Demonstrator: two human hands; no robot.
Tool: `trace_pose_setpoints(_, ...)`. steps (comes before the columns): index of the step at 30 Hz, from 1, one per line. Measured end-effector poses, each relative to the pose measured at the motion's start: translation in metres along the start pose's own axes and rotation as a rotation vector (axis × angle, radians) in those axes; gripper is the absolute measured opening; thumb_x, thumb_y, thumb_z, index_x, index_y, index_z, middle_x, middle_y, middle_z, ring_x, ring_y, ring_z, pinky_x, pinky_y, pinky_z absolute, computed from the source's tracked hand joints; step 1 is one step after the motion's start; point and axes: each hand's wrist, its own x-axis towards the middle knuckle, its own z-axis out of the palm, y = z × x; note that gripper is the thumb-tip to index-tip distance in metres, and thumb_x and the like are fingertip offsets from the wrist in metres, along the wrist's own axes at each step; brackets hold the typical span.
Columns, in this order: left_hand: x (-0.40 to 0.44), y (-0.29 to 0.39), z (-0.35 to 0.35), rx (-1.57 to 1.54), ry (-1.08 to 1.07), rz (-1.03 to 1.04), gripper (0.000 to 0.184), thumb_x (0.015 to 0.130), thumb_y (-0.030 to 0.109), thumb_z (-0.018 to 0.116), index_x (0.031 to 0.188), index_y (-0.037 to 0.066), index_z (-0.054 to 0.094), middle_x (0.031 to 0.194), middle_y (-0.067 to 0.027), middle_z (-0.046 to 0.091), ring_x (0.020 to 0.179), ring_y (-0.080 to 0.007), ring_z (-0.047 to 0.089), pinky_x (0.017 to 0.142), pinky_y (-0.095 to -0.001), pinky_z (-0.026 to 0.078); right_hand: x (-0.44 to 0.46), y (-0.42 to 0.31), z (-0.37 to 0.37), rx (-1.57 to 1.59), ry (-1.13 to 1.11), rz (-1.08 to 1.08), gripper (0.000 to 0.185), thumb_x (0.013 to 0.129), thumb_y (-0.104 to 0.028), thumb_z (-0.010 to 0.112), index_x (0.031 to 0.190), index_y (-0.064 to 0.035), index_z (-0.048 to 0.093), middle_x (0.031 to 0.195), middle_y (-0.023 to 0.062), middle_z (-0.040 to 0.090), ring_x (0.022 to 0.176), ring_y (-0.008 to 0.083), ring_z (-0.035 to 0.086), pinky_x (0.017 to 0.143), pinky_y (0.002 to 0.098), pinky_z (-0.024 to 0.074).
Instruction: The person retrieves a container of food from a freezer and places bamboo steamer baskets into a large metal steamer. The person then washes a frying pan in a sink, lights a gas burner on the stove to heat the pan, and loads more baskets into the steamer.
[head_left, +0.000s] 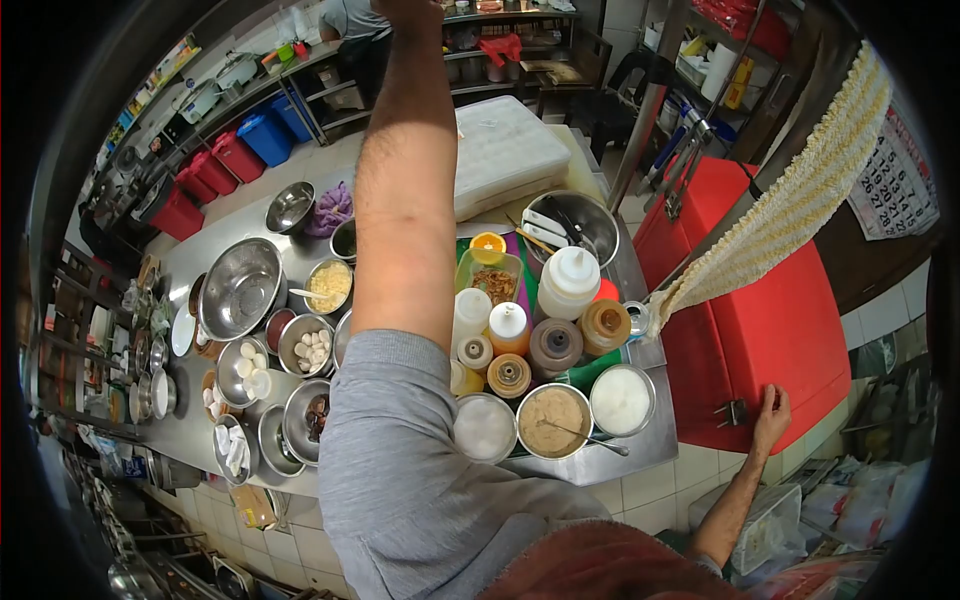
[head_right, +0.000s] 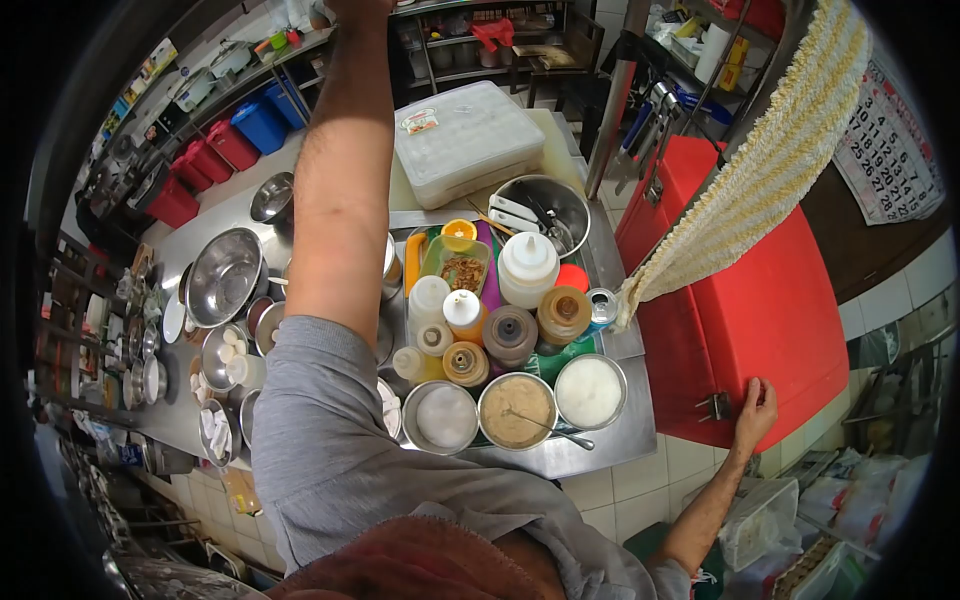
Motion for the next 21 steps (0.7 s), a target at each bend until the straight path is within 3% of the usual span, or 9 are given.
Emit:
trace_pose_setpoints(3,-0.002,0.005,-0.006,0.106,-0.112,-0.024,0.012,0.078,0.016,0.062,0.077,0.013,0.050,0.068,0.0004,0.047,0.063,-0.0146,0.050,0.052,-0.0280,0.040,0.000,-0.001,-0.001,0.005,-0.013,0.022,0.030,0.088,-0.024,0.057,0.095,0.0045,0.060,0.080,0.0116,0.062,0.071,0.0170,0.055,0.066,0.0297,0.0451)
trace_pose_setpoints(6,-0.006,0.004,-0.008,0.020,-0.211,0.016,0.016,0.077,0.016,0.062,0.070,0.015,0.048,0.064,0.0022,0.044,0.057,-0.0123,0.046,0.047,-0.0253,0.036,0.000,-0.001,0.000,0.007,-0.007,0.010,0.030,0.088,-0.024,0.057,0.095,0.0045,0.060,0.080,0.0114,0.062,0.071,0.0169,0.055,0.066,0.0298,0.0450)
trace_pose_setpoints(10,-0.010,0.005,-0.002,-0.034,-0.169,0.031,0.012,0.077,0.014,0.061,0.075,0.014,0.049,0.067,0.0009,0.046,0.059,-0.0127,0.048,0.047,-0.0258,0.038,-0.001,-0.003,0.000,0.035,0.008,-0.022,0.029,0.088,-0.024,0.057,0.095,0.0048,0.060,0.080,0.0119,0.062,0.072,0.0174,0.055,0.067,0.0300,0.0450)
trace_pose_setpoints(13,-0.010,0.003,0.000,-0.068,-0.023,-0.012,0.011,0.079,0.011,0.060,0.083,0.015,0.051,0.073,-0.0006,0.051,0.066,-0.0139,0.053,0.054,-0.0263,0.042,0.000,-0.002,0.000,-0.004,0.001,-0.014,0.029,0.088,-0.023,0.056,0.095,0.0047,0.060,0.081,0.0122,0.062,0.073,0.0178,0.055,0.068,0.0300,0.0451)
trace_pose_setpoints(15,0.003,-0.007,-0.009,-0.228,-0.251,0.079,0.015,0.079,0.011,0.061,0.090,0.016,0.051,0.082,-0.0024,0.056,0.078,-0.0158,0.056,0.066,-0.0304,0.045,0.000,-0.001,0.001,0.020,0.009,-0.030,0.029,0.088,-0.023,0.056,0.095,0.0047,0.060,0.082,0.0123,0.062,0.073,0.0180,0.055,0.068,0.0300,0.0450)
trace_pose_setpoints(19,0.016,-0.014,-0.016,-0.013,-0.287,0.143,0.014,0.084,0.018,0.058,0.095,0.016,0.051,0.089,-0.0015,0.057,0.088,-0.0181,0.056,0.076,-0.0353,0.045,0.000,-0.001,0.002,0.038,0.006,-0.044,0.029,0.088,-0.024,0.056,0.094,0.0044,0.060,0.082,0.0128,0.062,0.075,0.0185,0.055,0.069,0.0301,0.0448)
trace_pose_setpoints(21,0.025,-0.029,-0.025,-0.281,-0.213,-0.002,0.020,0.087,0.024,0.055,0.102,0.013,0.049,0.099,-0.0032,0.059,0.092,-0.0190,0.056,0.078,-0.0372,0.045,0.000,0.000,0.001,0.023,0.000,-0.029,0.029,0.088,-0.024,0.056,0.094,0.0041,0.060,0.083,0.0128,0.062,0.075,0.0187,0.056,0.070,0.0302,0.0448)
